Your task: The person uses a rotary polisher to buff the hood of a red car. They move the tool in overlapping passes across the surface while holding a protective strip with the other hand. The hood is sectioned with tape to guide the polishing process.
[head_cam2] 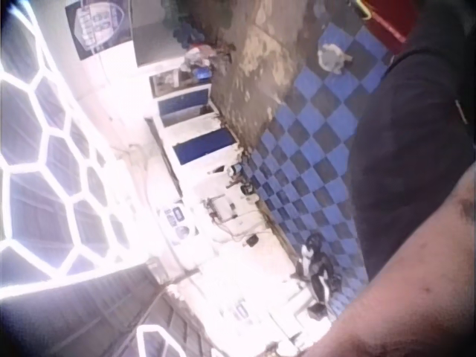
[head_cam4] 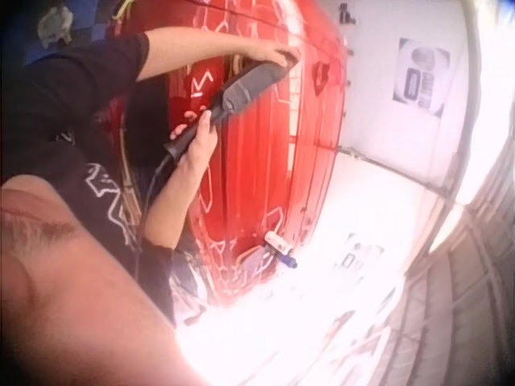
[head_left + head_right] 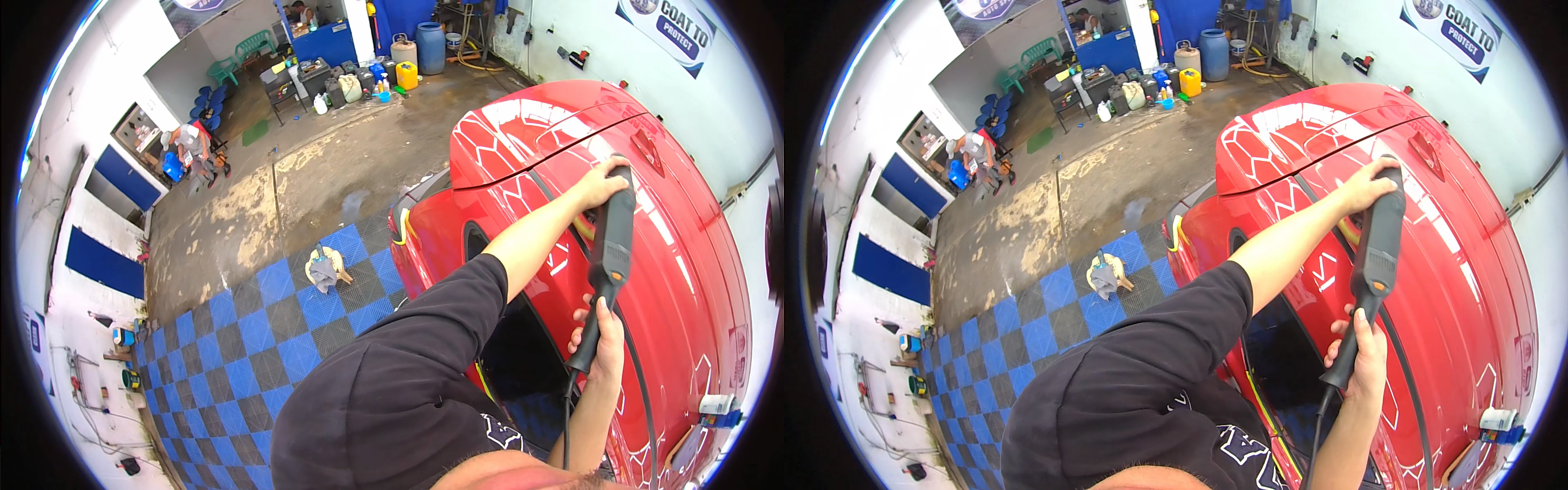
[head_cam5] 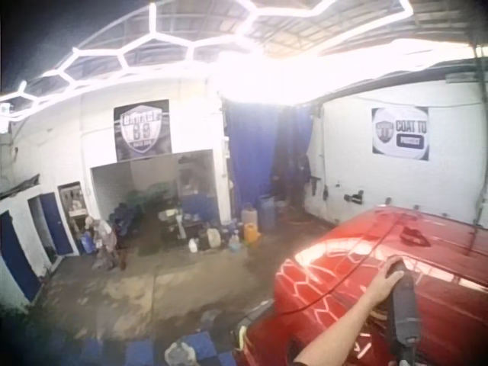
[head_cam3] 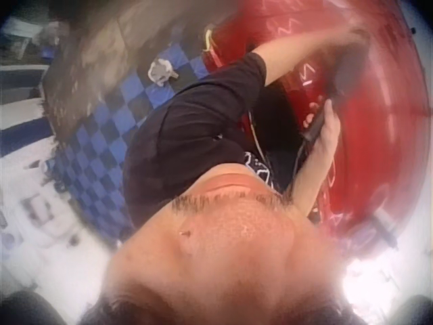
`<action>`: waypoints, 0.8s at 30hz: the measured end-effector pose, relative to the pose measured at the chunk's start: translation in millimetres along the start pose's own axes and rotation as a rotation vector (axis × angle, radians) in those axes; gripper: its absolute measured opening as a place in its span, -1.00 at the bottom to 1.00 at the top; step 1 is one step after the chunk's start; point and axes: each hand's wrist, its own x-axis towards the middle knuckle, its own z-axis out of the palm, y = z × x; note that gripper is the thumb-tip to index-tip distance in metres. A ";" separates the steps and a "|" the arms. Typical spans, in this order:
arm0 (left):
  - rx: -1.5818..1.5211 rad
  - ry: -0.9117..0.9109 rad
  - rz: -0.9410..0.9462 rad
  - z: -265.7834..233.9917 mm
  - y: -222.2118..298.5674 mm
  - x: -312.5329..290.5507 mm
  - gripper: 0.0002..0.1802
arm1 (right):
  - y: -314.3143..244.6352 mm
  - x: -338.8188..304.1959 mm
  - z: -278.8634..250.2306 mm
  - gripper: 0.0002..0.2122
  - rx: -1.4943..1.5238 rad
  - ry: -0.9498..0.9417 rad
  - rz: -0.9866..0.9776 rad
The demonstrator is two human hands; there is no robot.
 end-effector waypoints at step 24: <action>-0.026 -0.064 -0.065 -22.4 17.2 14.6 -0.41 | -10.5 30.6 2.0 -0.54 -0.112 -0.026 0.032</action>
